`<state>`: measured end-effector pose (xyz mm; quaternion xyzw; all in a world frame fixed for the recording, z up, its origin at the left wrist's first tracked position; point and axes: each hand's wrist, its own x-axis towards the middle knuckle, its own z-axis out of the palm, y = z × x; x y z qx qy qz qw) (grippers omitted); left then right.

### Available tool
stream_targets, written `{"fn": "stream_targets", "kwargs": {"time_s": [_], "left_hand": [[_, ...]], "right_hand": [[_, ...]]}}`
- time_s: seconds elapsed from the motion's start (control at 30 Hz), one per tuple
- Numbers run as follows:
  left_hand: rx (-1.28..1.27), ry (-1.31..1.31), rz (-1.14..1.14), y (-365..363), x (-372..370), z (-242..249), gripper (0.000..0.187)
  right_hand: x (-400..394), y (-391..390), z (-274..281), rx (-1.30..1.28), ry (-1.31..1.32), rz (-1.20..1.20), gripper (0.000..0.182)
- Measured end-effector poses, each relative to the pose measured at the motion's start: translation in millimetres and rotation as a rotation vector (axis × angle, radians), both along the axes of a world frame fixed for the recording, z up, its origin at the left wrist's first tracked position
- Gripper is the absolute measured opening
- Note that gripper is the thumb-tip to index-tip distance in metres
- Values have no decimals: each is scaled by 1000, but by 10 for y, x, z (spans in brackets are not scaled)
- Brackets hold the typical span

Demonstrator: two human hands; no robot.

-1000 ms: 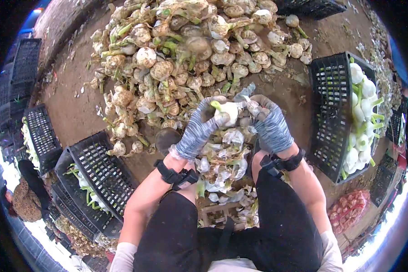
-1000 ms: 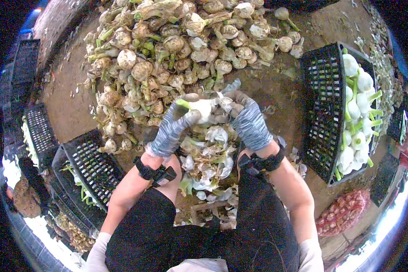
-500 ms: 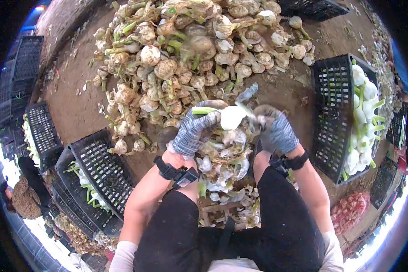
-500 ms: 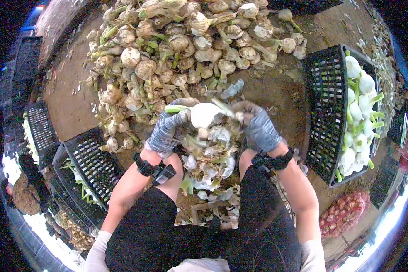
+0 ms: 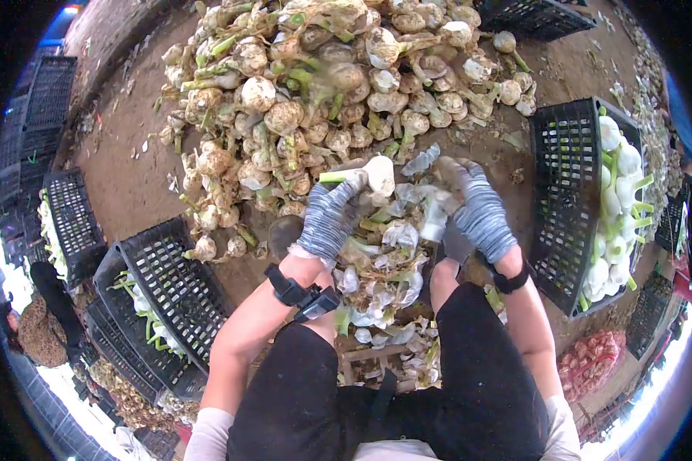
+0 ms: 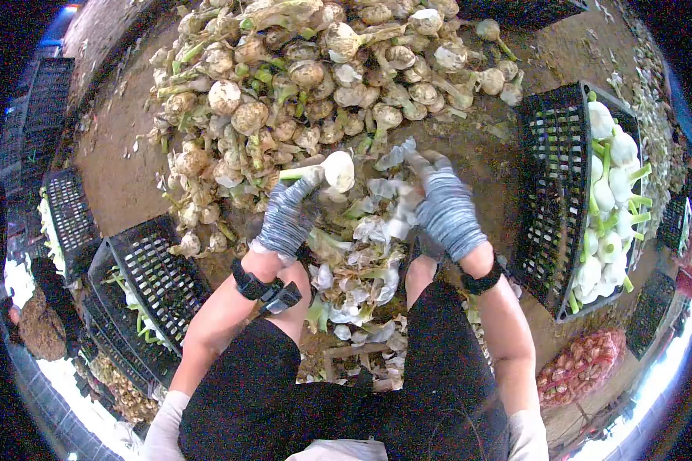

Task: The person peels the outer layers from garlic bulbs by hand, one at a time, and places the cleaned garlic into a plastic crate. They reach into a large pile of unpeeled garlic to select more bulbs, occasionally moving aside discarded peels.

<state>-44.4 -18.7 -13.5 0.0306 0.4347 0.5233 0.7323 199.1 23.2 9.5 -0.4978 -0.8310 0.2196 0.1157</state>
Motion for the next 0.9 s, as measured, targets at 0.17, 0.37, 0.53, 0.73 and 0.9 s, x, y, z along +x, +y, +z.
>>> {"fn": "stream_targets", "kwargs": {"time_s": [0.17,0.37,0.53,0.73,0.9], "left_hand": [[147,540,-58,11,89,46,24],[139,647,-133,10,89,205,22],[-57,429,-129,42,71,243,25],[24,400,-224,-12,153,219,22],[262,562,-459,35,256,346,48]], "right_hand": [[-611,-180,315,-408,525,-244,57],[-360,130,-42,-376,417,-365,28],[-92,21,-222,101,-19,-52,33],[-560,-128,190,-1218,1063,-308,38],[-190,-71,207,-1137,1008,-279,33]]}}
